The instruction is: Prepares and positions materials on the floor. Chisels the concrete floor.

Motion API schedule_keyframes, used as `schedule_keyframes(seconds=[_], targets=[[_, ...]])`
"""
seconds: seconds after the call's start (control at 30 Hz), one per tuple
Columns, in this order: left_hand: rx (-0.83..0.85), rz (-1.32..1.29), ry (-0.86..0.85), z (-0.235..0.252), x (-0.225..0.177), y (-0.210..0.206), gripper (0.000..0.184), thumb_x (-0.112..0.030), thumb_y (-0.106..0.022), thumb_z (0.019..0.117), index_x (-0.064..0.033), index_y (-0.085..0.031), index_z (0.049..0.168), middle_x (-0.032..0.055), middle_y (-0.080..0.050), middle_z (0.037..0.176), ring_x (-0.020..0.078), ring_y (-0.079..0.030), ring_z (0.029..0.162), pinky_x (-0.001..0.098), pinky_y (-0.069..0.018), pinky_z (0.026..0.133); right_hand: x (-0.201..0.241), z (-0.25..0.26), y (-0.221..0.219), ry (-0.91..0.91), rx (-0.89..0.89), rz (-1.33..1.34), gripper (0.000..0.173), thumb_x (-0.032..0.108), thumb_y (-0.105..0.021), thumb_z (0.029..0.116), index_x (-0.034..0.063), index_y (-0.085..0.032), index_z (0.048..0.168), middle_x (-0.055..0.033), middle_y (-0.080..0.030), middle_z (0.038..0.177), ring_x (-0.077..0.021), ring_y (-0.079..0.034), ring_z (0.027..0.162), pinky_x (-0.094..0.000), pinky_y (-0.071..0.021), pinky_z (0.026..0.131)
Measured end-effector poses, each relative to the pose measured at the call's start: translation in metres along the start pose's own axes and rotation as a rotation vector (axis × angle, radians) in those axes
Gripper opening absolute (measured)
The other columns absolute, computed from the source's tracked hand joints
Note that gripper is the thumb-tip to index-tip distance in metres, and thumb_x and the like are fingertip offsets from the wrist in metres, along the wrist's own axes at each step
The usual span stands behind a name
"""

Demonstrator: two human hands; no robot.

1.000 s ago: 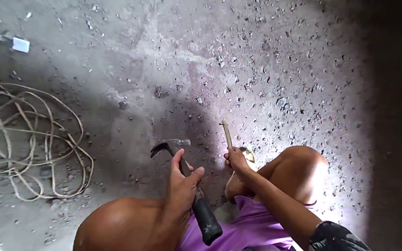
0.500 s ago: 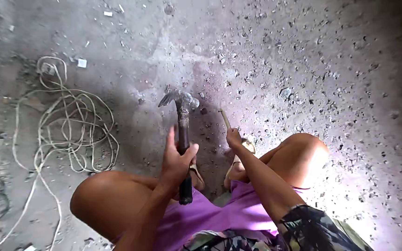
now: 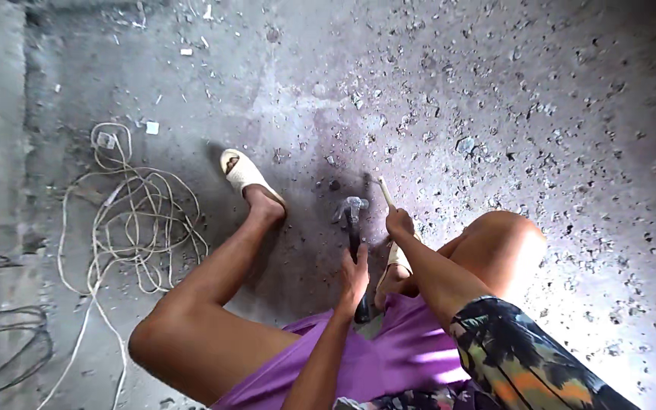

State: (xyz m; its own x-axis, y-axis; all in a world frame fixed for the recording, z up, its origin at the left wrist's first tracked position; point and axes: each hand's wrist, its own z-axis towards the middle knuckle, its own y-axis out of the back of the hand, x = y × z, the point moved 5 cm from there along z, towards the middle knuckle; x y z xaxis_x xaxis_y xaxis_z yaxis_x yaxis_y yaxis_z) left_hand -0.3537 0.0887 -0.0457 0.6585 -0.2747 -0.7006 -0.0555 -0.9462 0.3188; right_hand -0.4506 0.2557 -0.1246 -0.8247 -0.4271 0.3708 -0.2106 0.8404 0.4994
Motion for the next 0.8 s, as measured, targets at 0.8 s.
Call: schedule_keyframes(seconds=[0.8], targets=[[0.032, 0.428, -0.148, 0.116, -0.032, -0.037, 0.066, -0.055, -0.034, 0.1093, 0.0022, -0.053, 0.136, 0.0269, -0.070, 0.100, 0.0423, -0.071, 0.095, 0.0612, -0.0568, 0.084, 0.015, 0.021, 0.033, 0.069, -0.068, -0.357, 0.064, 0.054, -0.033, 0.1089, 0.0031, -0.072, 0.109, -0.0238, -0.071, 0.113, -0.0417, -0.068, 0.111, -0.0653, -0.0520, 0.086]])
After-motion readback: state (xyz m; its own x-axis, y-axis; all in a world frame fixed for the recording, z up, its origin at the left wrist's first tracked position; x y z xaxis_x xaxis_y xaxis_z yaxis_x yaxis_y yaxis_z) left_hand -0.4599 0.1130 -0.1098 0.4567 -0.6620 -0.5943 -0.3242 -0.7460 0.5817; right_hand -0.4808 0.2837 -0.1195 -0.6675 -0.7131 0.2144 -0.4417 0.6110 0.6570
